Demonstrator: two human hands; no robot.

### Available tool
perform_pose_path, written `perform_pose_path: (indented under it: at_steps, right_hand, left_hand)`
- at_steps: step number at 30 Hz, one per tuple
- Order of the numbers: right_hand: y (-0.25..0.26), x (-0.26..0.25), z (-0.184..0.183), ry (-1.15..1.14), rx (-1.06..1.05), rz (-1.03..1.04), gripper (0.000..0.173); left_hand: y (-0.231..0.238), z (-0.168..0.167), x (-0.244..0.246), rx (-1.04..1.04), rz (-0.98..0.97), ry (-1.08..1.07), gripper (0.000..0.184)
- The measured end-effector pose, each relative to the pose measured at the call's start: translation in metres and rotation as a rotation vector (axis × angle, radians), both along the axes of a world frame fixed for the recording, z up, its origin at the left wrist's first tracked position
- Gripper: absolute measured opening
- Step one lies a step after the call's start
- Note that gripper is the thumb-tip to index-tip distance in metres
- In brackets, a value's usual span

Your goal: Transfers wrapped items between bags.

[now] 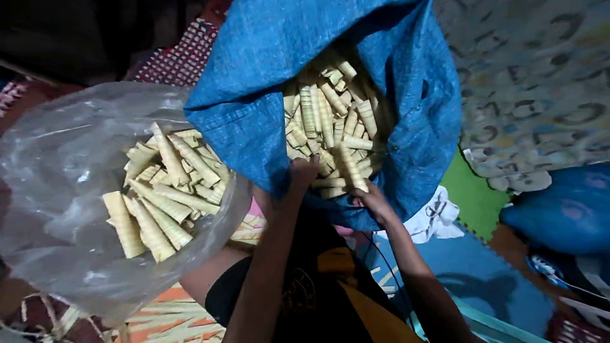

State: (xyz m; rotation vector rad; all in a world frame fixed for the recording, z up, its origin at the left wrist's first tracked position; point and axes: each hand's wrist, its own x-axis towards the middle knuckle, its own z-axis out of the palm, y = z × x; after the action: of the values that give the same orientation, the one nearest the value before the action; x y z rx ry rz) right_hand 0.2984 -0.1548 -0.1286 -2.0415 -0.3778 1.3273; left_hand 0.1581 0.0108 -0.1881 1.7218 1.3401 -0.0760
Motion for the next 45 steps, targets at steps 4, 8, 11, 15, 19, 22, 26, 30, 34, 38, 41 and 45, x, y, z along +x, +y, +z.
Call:
perform_pose_path:
  at_steps: [4,8,11,15,19,22,26,30,34,38,41,45]
  right_hand:
    - [-0.036,0.007,-0.016,-0.194,-0.068,-0.407,0.041]
    - [-0.017,0.01,-0.033,-0.24,-0.118,-0.474,0.057]
    - [0.01,0.013,-0.027,-0.226,-0.136,-0.509,0.064]
    - [0.03,0.009,-0.026,-0.383,-0.254,-0.518,0.051]
    - [0.015,0.002,-0.029,-0.505,-0.202,-0.438,0.054]
    - [0.013,0.008,-0.013,-0.308,-0.189,-0.44,0.064]
    - [0.019,0.011,-0.004,-0.035,0.051,-0.58,0.043]
    - [0.022,0.002,-0.023,-0.151,0.026,-0.486,0.055]
    - [0.03,-0.012,-0.033,-0.151,-0.023,-0.499,0.061]
    - [0.042,0.005,-0.053,-0.219,-0.063,-0.623,0.058]
    - [0.054,0.022,-0.054,-0.096,-0.021,-0.677,0.056]
    - [0.054,0.031,-0.055,0.042,0.204,-0.495,0.052]
  left_hand:
    - [-0.018,-0.055,0.016,-0.053,-0.009,0.048,0.058]
    - [-0.014,-0.049,0.017,-0.284,-0.228,0.115,0.04]
    - [-0.012,-0.025,0.008,-0.399,-0.217,0.085,0.053]
    - [-0.014,0.01,0.023,-0.382,-0.116,0.21,0.065]
    - [-0.01,-0.013,0.014,-0.519,-0.248,0.158,0.055]
    - [-0.002,-0.003,-0.001,-0.603,-0.307,0.144,0.056]
    - [-0.001,0.015,-0.011,-0.787,-0.164,0.036,0.05]
    - [-0.017,0.065,-0.015,-0.959,-0.013,-0.284,0.054]
    - [-0.023,0.05,0.02,-0.557,-0.141,-0.318,0.071]
    - [-0.021,-0.032,0.066,0.024,-0.329,-0.303,0.079]
    - [-0.015,-0.037,0.079,-0.005,-0.297,-0.231,0.092]
    - [0.003,-0.025,0.065,-0.156,-0.297,-0.205,0.088]
